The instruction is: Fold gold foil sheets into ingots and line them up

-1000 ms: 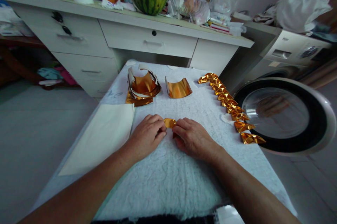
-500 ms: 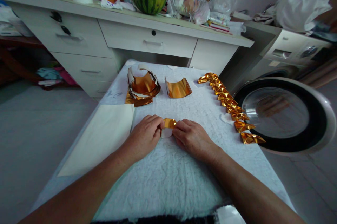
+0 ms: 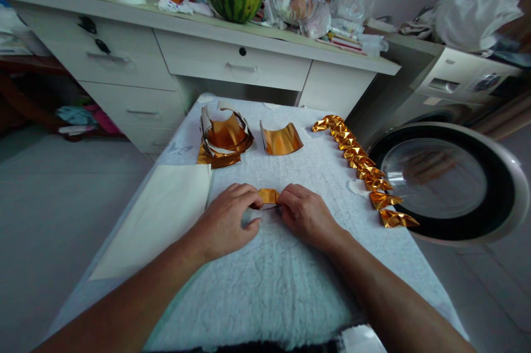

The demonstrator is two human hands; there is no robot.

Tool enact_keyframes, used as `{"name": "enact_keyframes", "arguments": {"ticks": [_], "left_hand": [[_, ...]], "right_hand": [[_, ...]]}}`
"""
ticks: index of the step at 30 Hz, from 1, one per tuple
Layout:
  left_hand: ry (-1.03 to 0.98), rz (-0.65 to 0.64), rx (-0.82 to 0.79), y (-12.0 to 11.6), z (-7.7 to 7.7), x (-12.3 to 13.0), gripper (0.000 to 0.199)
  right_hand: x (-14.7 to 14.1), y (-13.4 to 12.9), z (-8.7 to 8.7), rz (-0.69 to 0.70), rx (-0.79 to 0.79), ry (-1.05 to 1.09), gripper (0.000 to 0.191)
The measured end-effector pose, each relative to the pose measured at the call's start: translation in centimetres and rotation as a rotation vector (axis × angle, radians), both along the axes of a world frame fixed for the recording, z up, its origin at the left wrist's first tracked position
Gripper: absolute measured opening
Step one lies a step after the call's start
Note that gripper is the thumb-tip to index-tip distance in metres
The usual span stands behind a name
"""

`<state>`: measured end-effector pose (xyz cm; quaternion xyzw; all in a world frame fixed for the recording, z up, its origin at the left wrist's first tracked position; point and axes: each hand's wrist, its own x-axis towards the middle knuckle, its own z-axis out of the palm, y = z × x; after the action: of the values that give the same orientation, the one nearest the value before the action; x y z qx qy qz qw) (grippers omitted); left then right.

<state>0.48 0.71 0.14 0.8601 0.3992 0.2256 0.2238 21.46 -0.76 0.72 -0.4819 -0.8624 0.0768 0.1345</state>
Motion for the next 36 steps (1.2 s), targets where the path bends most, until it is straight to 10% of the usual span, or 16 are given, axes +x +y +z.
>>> {"name": "enact_keyframes", "arguments": {"ticks": [36], "left_hand": [[0.144,-0.037,0.050,0.5,-1.0,0.5,0.017]], "right_hand": [[0.1,0.3,-0.1,0.035,-0.113,0.112,0.014]]}}
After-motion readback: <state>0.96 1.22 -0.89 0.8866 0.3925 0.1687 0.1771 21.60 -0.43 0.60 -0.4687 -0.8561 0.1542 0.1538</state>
